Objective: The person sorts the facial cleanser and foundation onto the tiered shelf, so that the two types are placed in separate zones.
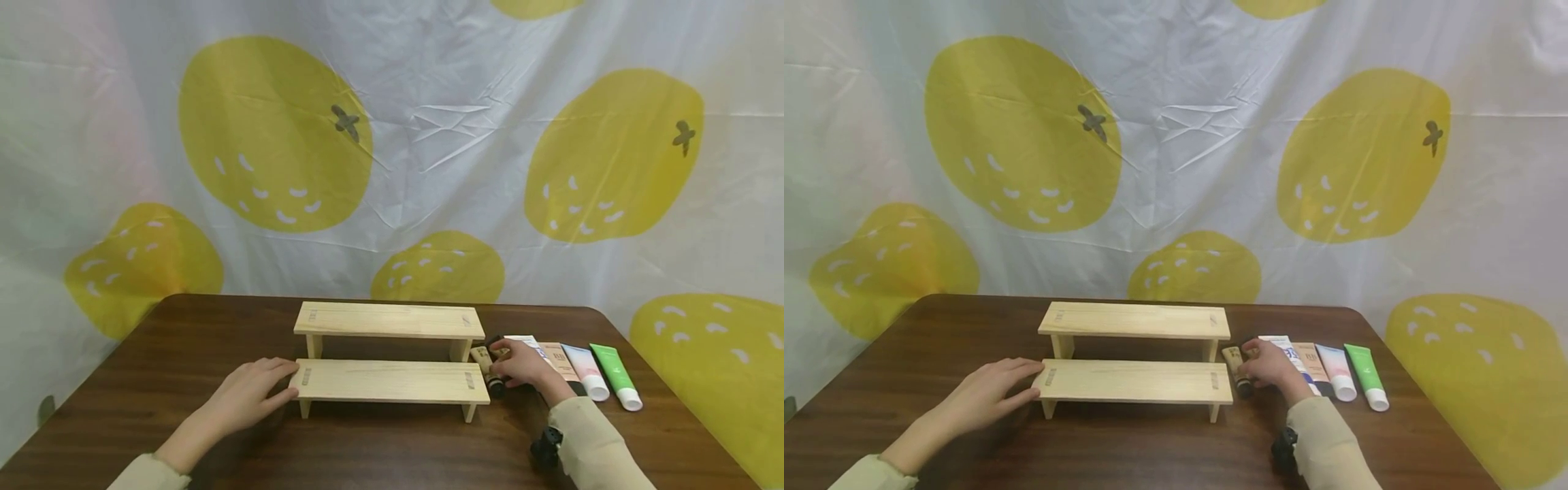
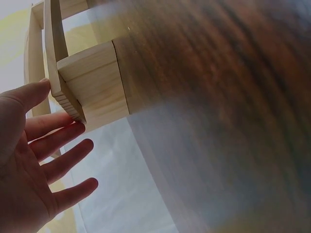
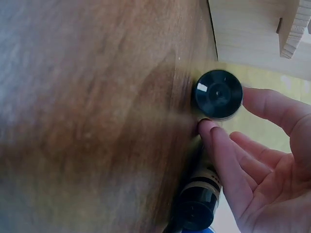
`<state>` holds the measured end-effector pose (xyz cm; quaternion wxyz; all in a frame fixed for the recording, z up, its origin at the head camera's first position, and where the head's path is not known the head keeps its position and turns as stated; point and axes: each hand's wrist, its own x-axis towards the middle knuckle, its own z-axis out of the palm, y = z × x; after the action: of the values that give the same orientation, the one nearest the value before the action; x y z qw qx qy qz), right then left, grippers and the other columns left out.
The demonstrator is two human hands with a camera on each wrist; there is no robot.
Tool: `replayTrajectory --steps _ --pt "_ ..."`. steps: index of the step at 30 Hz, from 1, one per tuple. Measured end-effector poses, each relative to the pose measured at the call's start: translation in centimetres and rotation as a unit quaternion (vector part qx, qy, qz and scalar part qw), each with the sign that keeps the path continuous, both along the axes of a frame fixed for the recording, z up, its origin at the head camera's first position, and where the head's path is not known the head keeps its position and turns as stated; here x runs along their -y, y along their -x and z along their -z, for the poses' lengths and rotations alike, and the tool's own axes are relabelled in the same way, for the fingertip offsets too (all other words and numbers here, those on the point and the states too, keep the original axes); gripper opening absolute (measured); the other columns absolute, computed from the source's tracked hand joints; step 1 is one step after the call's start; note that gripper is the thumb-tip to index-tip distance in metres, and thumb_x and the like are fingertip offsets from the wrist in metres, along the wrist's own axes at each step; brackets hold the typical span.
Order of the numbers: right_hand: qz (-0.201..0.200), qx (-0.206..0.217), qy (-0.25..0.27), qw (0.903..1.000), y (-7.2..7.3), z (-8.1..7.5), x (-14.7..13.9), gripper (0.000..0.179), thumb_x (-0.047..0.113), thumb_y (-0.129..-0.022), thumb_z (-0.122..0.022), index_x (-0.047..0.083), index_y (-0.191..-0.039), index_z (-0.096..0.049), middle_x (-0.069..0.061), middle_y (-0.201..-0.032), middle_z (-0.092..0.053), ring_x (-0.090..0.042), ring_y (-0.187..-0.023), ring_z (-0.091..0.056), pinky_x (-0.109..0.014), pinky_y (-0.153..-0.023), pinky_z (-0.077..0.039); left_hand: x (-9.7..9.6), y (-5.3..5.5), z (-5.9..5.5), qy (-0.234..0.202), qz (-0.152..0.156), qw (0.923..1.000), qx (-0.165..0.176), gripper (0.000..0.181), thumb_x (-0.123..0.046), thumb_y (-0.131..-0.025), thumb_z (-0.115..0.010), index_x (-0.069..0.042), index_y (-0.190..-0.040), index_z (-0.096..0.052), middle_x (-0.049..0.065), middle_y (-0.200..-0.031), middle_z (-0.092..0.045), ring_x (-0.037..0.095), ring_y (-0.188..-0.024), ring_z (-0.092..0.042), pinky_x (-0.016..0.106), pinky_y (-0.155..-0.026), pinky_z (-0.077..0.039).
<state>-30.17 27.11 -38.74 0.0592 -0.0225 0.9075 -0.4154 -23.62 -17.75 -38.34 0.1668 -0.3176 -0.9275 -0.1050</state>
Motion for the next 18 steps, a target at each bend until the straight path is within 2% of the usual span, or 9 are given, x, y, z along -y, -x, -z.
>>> replayTrajectory --steps 8,18 --pt "0.006 -0.003 -0.029 0.9995 -0.05 -0.12 0.38 0.050 0.003 -0.072 -0.062 -0.008 -0.118 -0.044 -0.006 -0.072 -0.057 -0.014 -0.059 -0.054 -0.031 -0.051 -0.050 0.03 -0.07 0.03 -0.001 -0.001 1.0000 0.000 0.041 -0.033 -0.084 -0.059 -0.004 -0.111 -0.060 0.008 -0.106 -0.059 0.023 -0.094 -0.055 0.041 -0.075 -0.044" --pt "0.016 -0.029 -0.041 0.9986 -0.30 -0.01 0.34 0.049 0.005 -0.069 -0.063 -0.010 -0.113 -0.047 -0.009 -0.074 -0.059 -0.017 -0.060 -0.057 -0.031 -0.050 -0.050 0.04 -0.05 0.09 -0.003 -0.004 1.0000 0.002 0.041 -0.033 -0.083 -0.060 -0.004 -0.112 -0.060 0.008 -0.107 -0.058 0.024 -0.095 -0.055 0.042 -0.076 -0.044"
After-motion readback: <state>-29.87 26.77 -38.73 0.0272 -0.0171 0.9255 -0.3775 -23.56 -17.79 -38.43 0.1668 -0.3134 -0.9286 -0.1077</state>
